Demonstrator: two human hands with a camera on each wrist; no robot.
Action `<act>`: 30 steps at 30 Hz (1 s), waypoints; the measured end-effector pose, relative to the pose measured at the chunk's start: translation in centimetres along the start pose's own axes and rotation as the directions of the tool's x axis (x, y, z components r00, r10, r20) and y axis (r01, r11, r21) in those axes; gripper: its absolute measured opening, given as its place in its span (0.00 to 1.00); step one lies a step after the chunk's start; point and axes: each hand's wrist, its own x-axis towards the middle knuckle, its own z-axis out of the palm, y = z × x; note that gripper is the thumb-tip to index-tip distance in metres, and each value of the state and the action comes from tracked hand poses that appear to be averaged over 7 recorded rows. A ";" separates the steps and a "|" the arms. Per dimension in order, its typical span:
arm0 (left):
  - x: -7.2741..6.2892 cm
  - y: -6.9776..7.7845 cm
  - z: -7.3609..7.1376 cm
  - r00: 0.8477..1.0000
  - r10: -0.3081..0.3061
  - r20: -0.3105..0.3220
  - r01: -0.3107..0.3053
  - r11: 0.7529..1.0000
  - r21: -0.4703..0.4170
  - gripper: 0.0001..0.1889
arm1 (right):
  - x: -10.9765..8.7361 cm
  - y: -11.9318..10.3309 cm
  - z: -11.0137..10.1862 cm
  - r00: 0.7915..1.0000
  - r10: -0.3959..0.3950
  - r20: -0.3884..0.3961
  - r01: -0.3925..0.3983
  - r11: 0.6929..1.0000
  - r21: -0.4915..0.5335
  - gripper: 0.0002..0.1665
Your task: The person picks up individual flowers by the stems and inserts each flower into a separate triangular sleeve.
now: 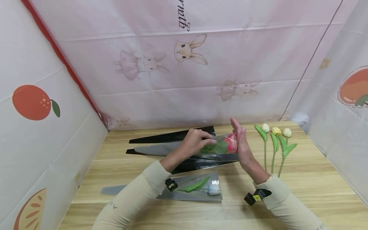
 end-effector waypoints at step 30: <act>0.4 -0.1 -0.3 1.000 0.000 -0.029 0.000 1.000 -0.004 0.10 | 0.5 -0.4 0.3 0.995 0.033 0.091 -0.020 0.990 -0.137 0.44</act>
